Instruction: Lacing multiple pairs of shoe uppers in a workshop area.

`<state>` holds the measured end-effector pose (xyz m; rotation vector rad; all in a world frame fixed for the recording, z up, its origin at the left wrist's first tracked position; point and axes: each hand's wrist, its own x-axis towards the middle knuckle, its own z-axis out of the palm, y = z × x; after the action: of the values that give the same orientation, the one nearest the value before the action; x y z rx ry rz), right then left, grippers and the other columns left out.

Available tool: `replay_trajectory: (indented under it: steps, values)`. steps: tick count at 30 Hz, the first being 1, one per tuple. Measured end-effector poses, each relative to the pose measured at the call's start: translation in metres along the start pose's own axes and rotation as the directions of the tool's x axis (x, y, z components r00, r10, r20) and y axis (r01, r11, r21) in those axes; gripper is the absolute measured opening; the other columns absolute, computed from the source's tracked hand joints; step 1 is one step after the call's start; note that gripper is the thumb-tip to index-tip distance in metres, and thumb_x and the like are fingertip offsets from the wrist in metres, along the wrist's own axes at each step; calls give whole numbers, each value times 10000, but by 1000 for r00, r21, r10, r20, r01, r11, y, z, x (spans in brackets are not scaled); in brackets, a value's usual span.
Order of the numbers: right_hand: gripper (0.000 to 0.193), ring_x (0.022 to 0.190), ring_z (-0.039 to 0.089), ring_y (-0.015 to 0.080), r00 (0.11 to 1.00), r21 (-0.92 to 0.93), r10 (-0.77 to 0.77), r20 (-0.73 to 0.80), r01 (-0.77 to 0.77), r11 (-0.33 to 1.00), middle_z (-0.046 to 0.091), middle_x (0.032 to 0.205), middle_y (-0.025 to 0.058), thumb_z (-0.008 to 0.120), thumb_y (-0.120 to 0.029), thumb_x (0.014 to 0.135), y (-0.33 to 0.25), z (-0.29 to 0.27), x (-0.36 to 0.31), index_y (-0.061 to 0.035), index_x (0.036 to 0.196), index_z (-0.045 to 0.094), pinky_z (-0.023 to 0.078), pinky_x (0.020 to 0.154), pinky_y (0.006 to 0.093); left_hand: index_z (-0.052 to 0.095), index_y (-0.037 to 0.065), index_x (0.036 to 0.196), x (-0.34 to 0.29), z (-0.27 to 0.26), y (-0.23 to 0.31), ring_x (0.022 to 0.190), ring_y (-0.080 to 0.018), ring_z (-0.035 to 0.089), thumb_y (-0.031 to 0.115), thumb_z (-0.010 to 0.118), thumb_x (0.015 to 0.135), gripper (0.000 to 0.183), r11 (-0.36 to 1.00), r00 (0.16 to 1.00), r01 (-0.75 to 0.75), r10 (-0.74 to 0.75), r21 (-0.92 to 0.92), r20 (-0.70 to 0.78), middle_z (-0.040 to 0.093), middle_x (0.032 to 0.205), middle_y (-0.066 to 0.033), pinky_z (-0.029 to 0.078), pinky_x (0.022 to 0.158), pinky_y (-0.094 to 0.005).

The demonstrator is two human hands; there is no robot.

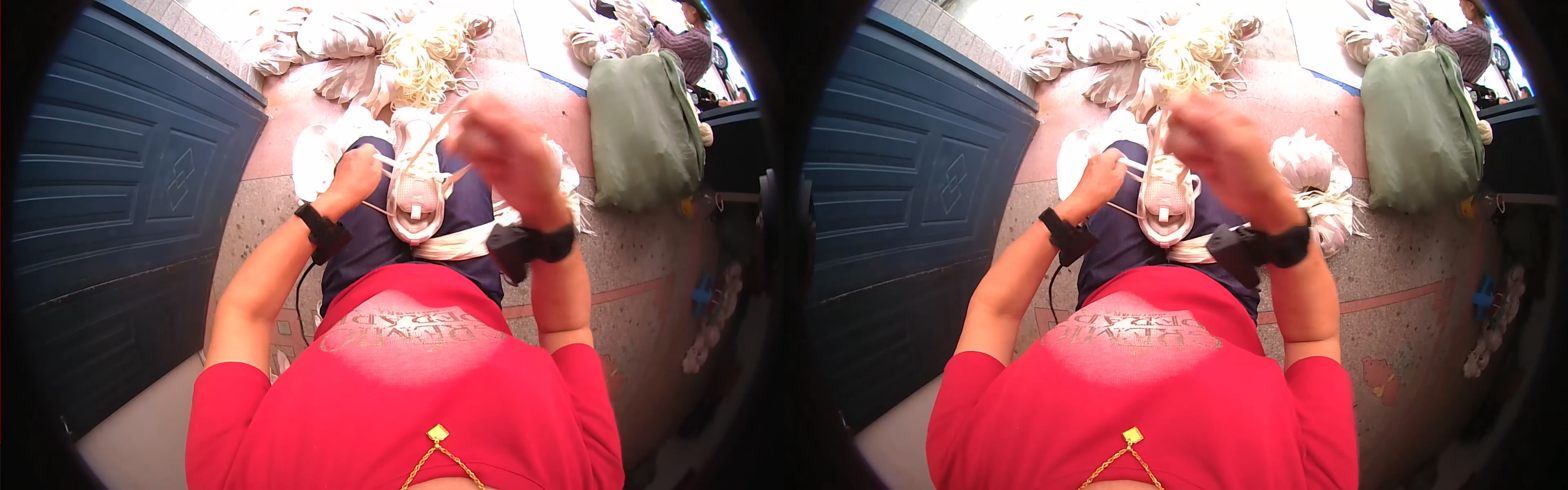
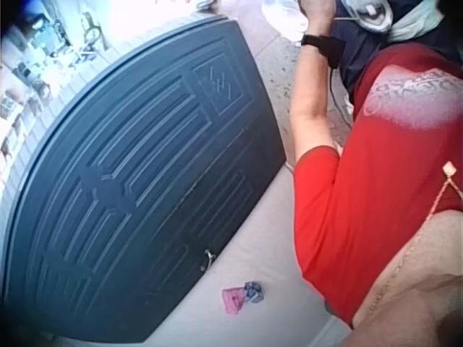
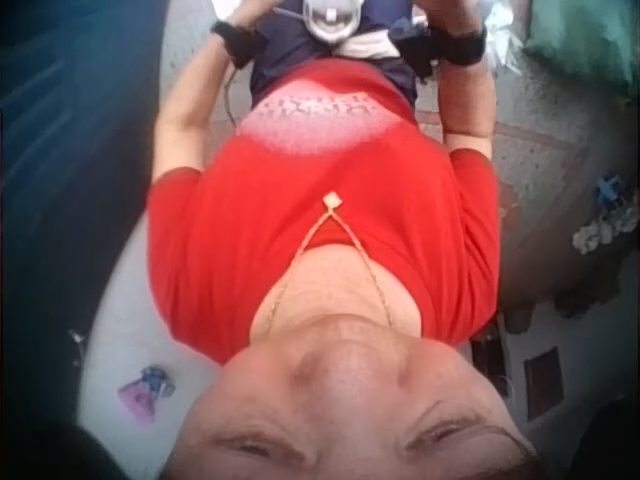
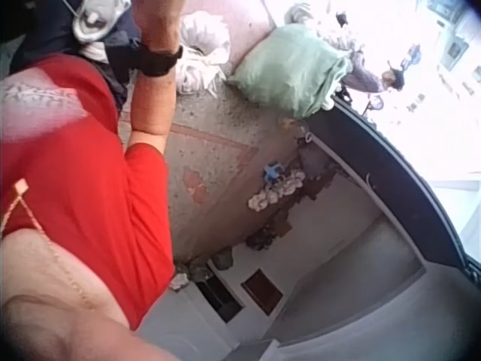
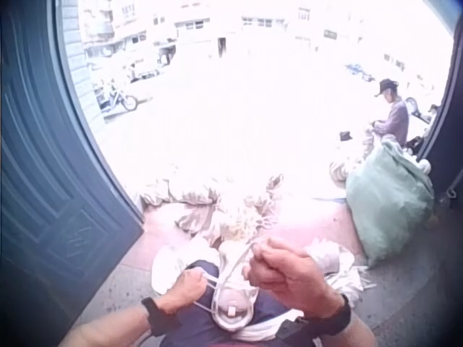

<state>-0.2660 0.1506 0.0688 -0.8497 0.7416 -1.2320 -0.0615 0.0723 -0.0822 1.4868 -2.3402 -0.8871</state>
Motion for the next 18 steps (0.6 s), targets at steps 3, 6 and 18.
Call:
replay_trajectory:
  steps: [3, 6, 18]
  values:
    - [187, 440, 234, 41, 943, 63, -324, 72, 320, 945, 253, 528, -80, 341, -160, 915, -43, 6, -8, -39, 845, 465, 356, 639, 223, 575, -20, 907, 9, -9, 19, 781, -286, 585, 135, 511, 764, 220, 994, 995, -33, 42, -100, 93, 594, 808, -202, 452, 694, -373]
    - [183, 438, 224, 39, 902, 121, -412, 128, 399, 909, 244, 528, -76, 329, -144, 914, -49, 1, -8, -25, 887, 466, 366, 658, 235, 575, 21, 1062, 24, -27, 42, 835, -169, 567, 149, 579, 760, 328, 993, 972, -53, 75, -103, 221, 615, 881, -125, 441, 732, -276]
    - [195, 501, 313, 76, 936, -36, -351, 1, 351, 936, 306, 563, -42, 349, -153, 900, -43, -8, 19, -18, 857, 482, 357, 725, 277, 611, 21, 971, 31, -43, 73, 907, -95, 517, 179, 577, 821, 220, 782, 682, 140, 369, -608, 631, 593, 983, -34, 407, 781, -241]
